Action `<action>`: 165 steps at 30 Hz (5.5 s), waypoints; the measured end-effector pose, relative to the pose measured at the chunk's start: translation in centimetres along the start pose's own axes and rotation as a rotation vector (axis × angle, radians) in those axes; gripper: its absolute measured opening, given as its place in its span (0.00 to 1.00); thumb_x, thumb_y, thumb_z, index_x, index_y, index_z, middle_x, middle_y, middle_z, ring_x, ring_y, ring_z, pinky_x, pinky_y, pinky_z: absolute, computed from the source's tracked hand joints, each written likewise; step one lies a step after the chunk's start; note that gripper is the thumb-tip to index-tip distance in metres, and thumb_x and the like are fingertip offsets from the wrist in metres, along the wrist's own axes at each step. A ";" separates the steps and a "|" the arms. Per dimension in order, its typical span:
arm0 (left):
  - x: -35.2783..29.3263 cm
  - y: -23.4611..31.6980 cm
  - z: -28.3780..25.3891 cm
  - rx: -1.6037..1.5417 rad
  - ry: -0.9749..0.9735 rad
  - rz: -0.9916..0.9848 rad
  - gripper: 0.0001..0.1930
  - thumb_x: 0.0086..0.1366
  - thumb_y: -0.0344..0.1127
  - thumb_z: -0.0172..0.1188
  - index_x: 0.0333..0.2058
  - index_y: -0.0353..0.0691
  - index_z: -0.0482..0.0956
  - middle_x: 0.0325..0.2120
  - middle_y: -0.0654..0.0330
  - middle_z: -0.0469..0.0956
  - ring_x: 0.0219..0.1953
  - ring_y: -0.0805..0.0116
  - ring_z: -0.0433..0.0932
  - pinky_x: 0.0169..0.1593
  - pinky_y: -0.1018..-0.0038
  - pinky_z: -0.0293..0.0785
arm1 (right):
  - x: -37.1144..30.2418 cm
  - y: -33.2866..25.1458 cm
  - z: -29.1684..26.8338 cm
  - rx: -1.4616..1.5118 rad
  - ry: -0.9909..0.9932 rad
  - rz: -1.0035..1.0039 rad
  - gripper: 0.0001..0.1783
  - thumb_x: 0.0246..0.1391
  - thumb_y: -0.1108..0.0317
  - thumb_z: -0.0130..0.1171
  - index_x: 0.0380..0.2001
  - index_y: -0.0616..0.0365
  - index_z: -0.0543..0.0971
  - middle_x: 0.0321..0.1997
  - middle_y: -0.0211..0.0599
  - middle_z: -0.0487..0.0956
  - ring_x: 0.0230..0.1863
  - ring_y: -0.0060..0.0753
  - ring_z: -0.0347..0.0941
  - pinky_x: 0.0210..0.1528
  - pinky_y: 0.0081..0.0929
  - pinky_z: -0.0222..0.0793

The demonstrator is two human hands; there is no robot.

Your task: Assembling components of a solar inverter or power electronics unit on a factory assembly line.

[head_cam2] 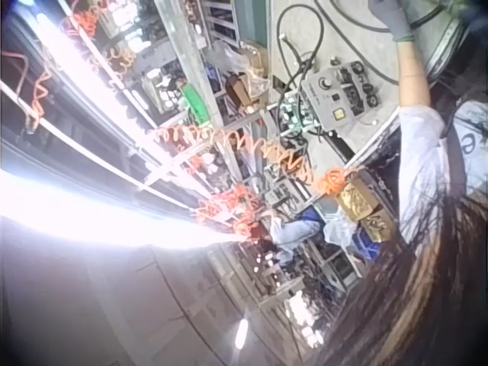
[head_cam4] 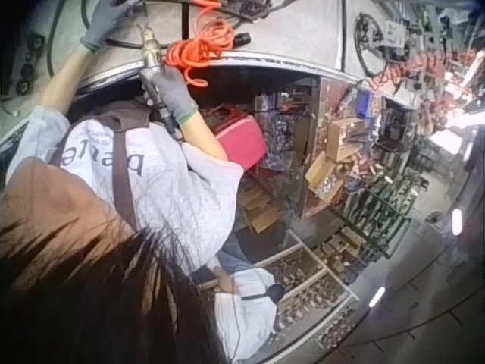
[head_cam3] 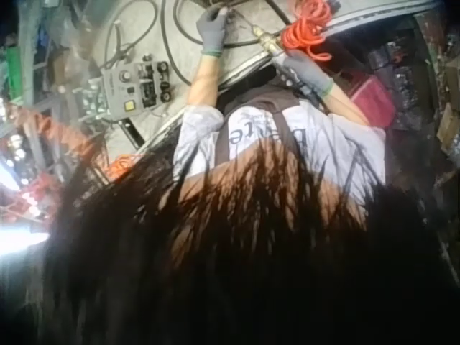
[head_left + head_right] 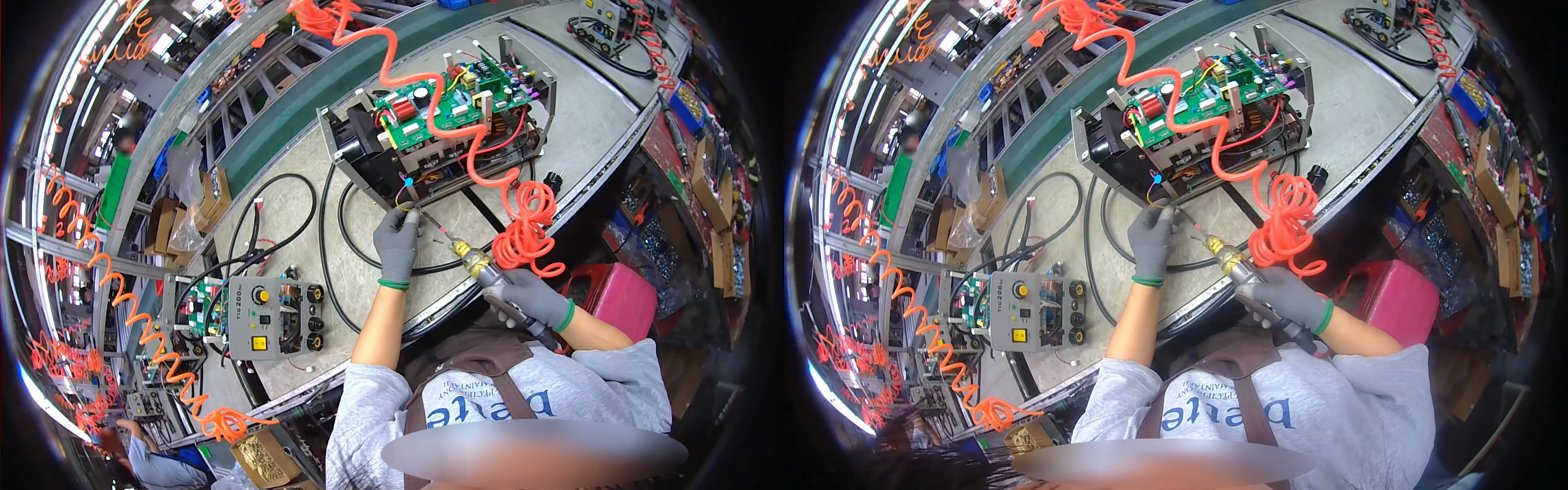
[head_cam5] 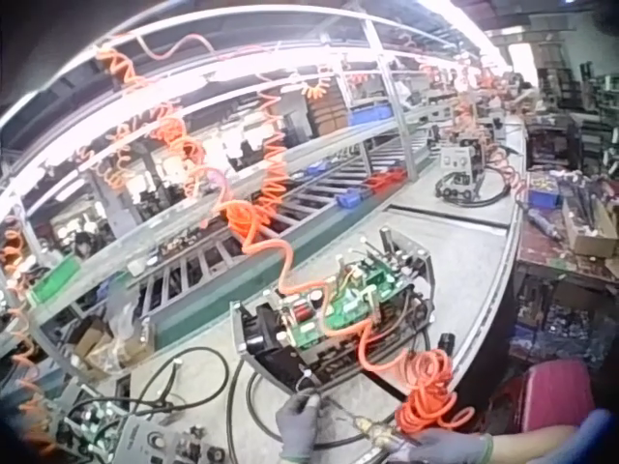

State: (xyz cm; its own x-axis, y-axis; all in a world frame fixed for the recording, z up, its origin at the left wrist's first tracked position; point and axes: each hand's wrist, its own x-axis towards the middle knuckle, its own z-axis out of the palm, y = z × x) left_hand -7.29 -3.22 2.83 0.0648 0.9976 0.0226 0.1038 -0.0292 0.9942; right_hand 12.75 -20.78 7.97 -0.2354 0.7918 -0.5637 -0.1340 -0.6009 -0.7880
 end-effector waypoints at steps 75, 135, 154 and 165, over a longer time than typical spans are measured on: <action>2.0 -3.1 -1.2 0.453 -0.121 0.210 0.32 0.60 0.55 0.60 0.56 0.37 0.71 0.43 0.48 0.81 0.45 0.57 0.81 0.48 0.67 0.74 | -16.8 -7.1 -7.7 -1.893 0.677 -0.466 0.24 0.31 0.62 0.70 0.35 0.50 0.74 0.28 0.35 0.75 0.32 0.41 0.75 0.34 0.39 0.69; 6.8 0.8 4.4 0.298 0.930 0.155 0.25 0.71 0.43 0.47 0.57 0.25 0.65 0.49 0.35 0.73 0.50 0.42 0.74 0.52 0.62 0.69 | 18.7 -20.7 -24.5 0.095 0.107 -0.576 0.11 0.62 0.63 0.50 0.39 0.60 0.74 0.34 0.29 0.75 0.38 0.20 0.73 0.39 0.23 0.72; 9.2 12.8 -11.4 -0.205 0.327 0.155 0.21 0.68 0.36 0.50 0.58 0.35 0.69 0.32 0.61 0.75 0.34 0.72 0.77 0.40 0.77 0.76 | 10.8 -12.7 -0.9 -0.808 -0.166 -0.405 0.16 0.49 0.65 0.64 0.43 0.56 0.82 0.31 0.43 0.83 0.32 0.27 0.79 0.38 0.27 0.74; -14.5 13.0 -7.7 -0.089 0.420 0.207 0.09 0.59 0.21 0.54 0.39 0.30 0.78 0.27 0.53 0.78 0.22 0.69 0.77 0.27 0.77 0.77 | 11.5 -6.2 7.2 -0.718 -0.264 -0.830 0.24 0.55 0.53 0.62 0.50 0.52 0.74 0.31 0.42 0.78 0.31 0.37 0.78 0.37 0.31 0.74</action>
State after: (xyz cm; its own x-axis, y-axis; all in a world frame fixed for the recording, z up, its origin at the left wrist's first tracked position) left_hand -14.49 -17.61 16.27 -0.3333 0.9108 0.2436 0.0439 -0.2430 0.9690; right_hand 3.94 -8.73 8.16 -0.5387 0.8175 0.2036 0.2209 0.3702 -0.9023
